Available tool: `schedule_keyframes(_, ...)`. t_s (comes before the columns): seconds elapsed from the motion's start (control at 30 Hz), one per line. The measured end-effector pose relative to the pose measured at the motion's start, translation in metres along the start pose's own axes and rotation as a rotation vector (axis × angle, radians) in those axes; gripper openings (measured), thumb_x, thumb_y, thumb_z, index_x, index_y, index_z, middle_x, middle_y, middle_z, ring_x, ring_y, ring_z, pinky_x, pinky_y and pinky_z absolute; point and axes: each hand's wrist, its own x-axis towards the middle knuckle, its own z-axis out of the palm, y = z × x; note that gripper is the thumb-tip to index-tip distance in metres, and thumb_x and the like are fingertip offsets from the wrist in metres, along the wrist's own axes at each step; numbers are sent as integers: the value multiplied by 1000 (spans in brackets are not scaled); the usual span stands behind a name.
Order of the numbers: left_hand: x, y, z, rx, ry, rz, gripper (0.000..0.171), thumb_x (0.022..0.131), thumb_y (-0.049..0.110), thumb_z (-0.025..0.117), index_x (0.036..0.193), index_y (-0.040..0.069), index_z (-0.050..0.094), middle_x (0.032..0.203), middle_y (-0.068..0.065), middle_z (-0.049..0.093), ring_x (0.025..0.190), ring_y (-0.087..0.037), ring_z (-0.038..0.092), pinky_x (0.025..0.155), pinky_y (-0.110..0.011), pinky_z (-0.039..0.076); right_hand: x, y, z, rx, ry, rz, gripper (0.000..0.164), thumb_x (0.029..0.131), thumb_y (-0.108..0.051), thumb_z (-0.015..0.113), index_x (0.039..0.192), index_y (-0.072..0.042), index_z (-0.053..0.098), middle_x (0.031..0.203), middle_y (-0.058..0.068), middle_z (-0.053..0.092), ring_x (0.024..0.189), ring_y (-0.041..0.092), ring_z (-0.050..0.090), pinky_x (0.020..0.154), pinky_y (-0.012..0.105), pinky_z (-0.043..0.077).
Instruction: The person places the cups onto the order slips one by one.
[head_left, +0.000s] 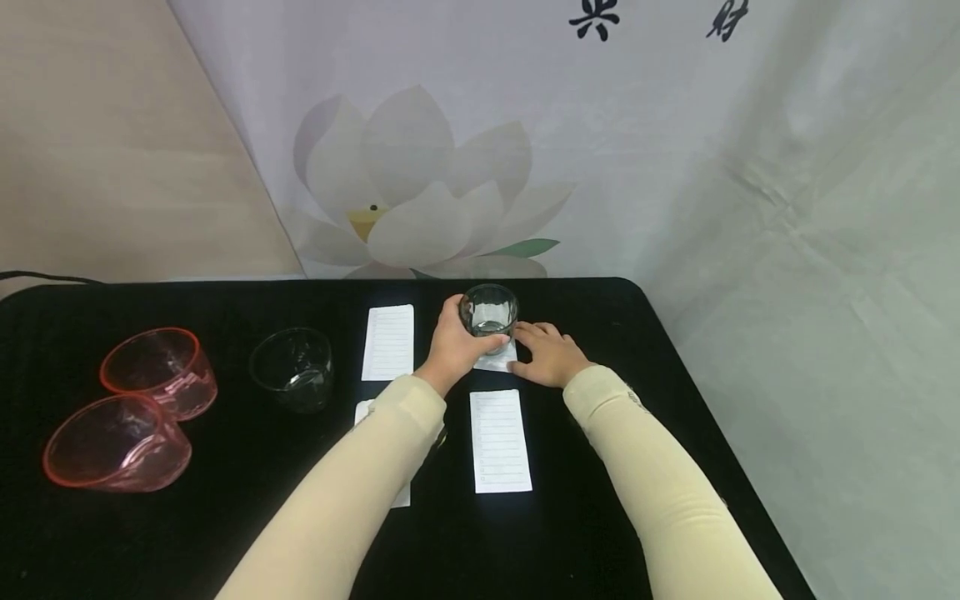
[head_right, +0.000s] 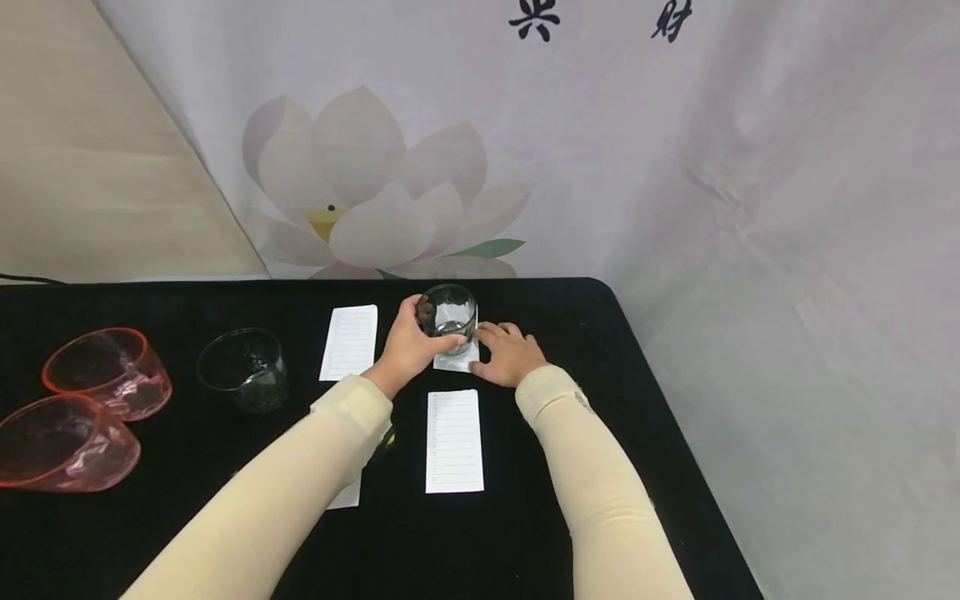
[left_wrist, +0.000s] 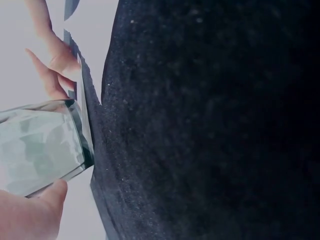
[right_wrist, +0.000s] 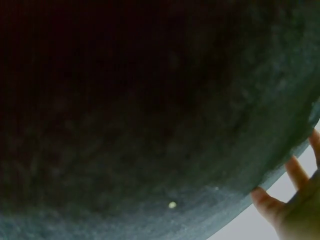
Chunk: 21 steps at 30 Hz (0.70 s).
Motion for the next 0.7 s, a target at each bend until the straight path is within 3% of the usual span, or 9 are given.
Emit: schedule_keyframes(0.7, 4, 6, 10, 64, -1, -10, 90, 77, 20, 83, 145, 4, 27, 144, -16, 38, 133, -29, 40, 114, -41, 33, -5, 3, 2, 17, 62, -5, 70, 91, -49, 52, 148, -11, 38, 157, 6, 30, 143, 29, 26, 113, 56, 27)
